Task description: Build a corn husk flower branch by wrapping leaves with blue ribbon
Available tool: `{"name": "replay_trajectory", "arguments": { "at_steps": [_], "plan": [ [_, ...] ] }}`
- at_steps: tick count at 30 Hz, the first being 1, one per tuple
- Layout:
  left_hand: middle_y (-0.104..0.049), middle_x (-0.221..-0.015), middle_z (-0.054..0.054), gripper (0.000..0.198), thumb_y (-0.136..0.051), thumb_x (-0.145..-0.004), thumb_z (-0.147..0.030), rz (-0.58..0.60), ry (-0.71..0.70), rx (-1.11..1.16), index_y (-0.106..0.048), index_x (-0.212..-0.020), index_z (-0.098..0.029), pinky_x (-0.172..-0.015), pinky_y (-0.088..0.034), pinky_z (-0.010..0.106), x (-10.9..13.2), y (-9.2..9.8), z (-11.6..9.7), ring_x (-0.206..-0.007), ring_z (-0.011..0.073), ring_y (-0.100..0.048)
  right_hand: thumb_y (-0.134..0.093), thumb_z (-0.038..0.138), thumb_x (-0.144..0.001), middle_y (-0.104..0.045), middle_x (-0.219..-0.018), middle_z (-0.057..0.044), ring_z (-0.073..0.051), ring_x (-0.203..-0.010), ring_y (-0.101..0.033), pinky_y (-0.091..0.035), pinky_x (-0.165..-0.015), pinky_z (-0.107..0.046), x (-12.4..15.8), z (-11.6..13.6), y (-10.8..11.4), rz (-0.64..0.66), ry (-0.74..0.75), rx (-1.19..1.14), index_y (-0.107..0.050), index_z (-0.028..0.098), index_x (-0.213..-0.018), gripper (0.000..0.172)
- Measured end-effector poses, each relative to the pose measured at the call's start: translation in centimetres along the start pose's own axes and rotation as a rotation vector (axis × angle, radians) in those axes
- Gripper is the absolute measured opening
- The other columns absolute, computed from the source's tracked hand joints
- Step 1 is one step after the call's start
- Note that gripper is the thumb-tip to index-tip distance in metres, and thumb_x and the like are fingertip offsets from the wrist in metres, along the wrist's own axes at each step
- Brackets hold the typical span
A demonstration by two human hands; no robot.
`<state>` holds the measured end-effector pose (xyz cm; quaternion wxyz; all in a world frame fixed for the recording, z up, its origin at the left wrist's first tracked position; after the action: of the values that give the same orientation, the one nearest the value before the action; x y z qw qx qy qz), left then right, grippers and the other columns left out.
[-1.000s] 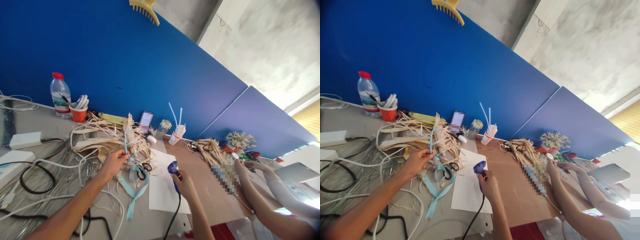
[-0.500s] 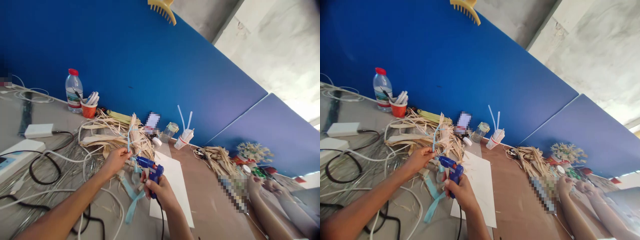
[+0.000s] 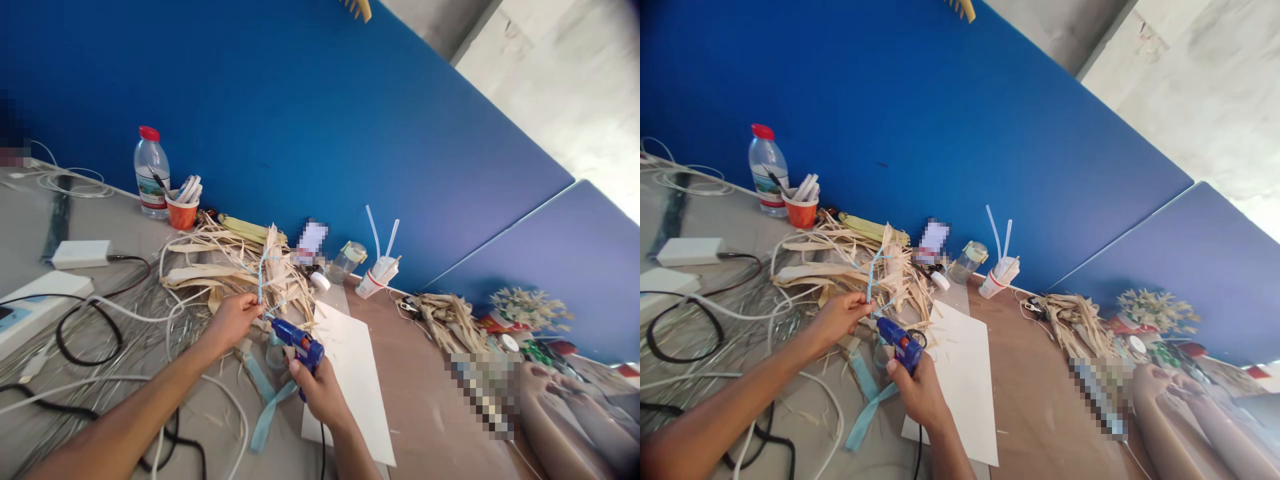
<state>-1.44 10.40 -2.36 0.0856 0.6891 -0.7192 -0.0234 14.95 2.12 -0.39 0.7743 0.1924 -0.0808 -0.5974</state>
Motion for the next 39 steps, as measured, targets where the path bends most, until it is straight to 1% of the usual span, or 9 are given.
{"name": "replay_trajectory", "arguments": {
  "at_steps": [4, 12, 15, 19, 25, 28, 32, 35, 39],
  "plan": [
    [-0.043, -0.044, -0.007, 0.018, -0.054, -0.064, -0.036, -0.002, -0.010, -0.014, -0.055, -0.062, -0.018, -0.040, -0.022, 0.022, 0.1, 0.0, -0.2, -0.038, 0.0081, -0.032, -0.047, 0.036, -0.085, -0.035, -0.062, 0.003, -0.011, -0.057, -0.032, -0.027, -0.052, -0.023, 0.0, 0.0, -0.4, 0.012, -0.013, 0.009, -0.044, 0.018, -0.067, 0.025],
    [-0.042, -0.043, -0.007, 0.018, -0.054, -0.063, -0.037, -0.003, -0.003, -0.018, -0.054, -0.060, -0.019, -0.040, -0.022, 0.022, 0.1, 0.1, -0.4, -0.037, 0.0092, -0.034, -0.051, 0.031, -0.082, -0.042, -0.063, 0.002, -0.012, -0.059, -0.037, -0.032, -0.054, -0.024, 0.0, 0.3, -0.3, -0.024, -0.021, 0.030, -0.050, 0.018, -0.071, 0.017],
    [-0.043, -0.043, -0.006, 0.018, -0.055, -0.064, -0.036, -0.001, 0.000, -0.010, -0.054, -0.059, -0.019, -0.040, -0.022, 0.022, 0.0, 0.1, -0.2, -0.037, 0.0091, -0.034, -0.051, 0.030, -0.082, -0.044, -0.064, 0.002, -0.013, -0.059, -0.038, -0.033, -0.055, -0.024, 0.1, 0.2, -0.3, -0.027, -0.025, 0.030, -0.051, 0.018, -0.074, 0.014],
    [-0.047, -0.046, -0.005, 0.018, -0.056, -0.065, -0.036, -0.001, -0.024, -0.003, -0.054, -0.060, -0.018, -0.041, -0.024, 0.022, -0.1, 0.1, 0.1, -0.039, 0.0087, -0.034, -0.052, 0.028, -0.081, -0.044, -0.064, 0.002, -0.013, -0.059, -0.039, -0.034, -0.055, -0.024, 0.2, -0.1, -0.4, -0.021, -0.019, 0.064, -0.050, 0.018, -0.074, 0.012],
    [-0.049, -0.051, -0.004, 0.021, -0.055, -0.066, -0.039, 0.047, -0.017, 0.035, -0.053, -0.063, -0.018, -0.040, -0.021, 0.022, -0.2, -0.4, 0.6, -0.039, 0.0075, -0.031, -0.052, 0.029, -0.081, -0.048, -0.067, 0.001, -0.013, -0.060, -0.043, -0.036, -0.057, -0.025, 0.3, -0.3, -0.5, -0.012, -0.013, 0.105, -0.052, 0.017, -0.079, 0.012],
    [-0.047, -0.051, -0.005, 0.021, -0.055, -0.066, -0.039, 0.045, 0.003, 0.038, -0.051, -0.063, -0.018, -0.040, -0.021, 0.021, -0.3, -0.4, 0.8, -0.038, 0.0068, -0.030, -0.050, 0.030, -0.082, -0.049, -0.067, 0.001, -0.013, -0.061, -0.044, -0.036, -0.058, -0.025, 0.4, -0.1, -0.3, -0.025, 0.011, 0.108, -0.053, 0.017, -0.079, 0.013],
    [-0.043, -0.049, -0.006, 0.022, -0.056, -0.064, -0.039, 0.059, 0.028, 0.074, -0.050, -0.062, -0.018, -0.039, -0.019, 0.021, -0.3, -0.6, 0.9, -0.037, 0.0064, -0.028, -0.051, 0.030, -0.082, -0.051, -0.067, 0.000, -0.014, -0.060, -0.045, -0.037, -0.057, -0.026, 0.4, -0.1, -0.4, -0.010, 0.022, 0.112, -0.051, 0.019, -0.079, 0.012],
    [-0.043, -0.049, -0.006, 0.024, -0.058, -0.063, -0.041, 0.066, 0.031, 0.089, -0.050, -0.061, -0.018, -0.039, -0.018, 0.021, -0.2, -0.7, 0.9, -0.038, 0.0063, -0.028, -0.053, 0.029, -0.080, -0.052, -0.071, -0.001, -0.016, -0.064, -0.047, -0.037, -0.059, -0.027, 0.4, 0.3, -0.5, -0.022, 0.064, 0.205, -0.050, 0.019, -0.079, 0.011],
    [-0.045, -0.050, -0.006, 0.029, -0.060, -0.065, -0.045, 0.063, 0.040, 0.105, -0.051, -0.062, -0.018, -0.040, -0.020, 0.021, -0.1, -0.5, 1.1, -0.038, 0.0066, -0.030, -0.053, 0.031, -0.079, -0.050, -0.070, -0.002, -0.017, -0.065, -0.046, -0.035, -0.059, -0.028, 0.3, 1.3, -0.6, -0.072, 0.197, 0.450, -0.048, 0.019, -0.073, 0.014]
  ]
}}
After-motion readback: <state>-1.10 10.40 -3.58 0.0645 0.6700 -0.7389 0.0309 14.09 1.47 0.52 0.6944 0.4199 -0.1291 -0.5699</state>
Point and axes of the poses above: each hand's wrist, its own x-axis away from the middle knuckle, its own y-axis out of the back of the hand, z = x × y, the point moved 8 cm from there along -x, towards the middle knuckle
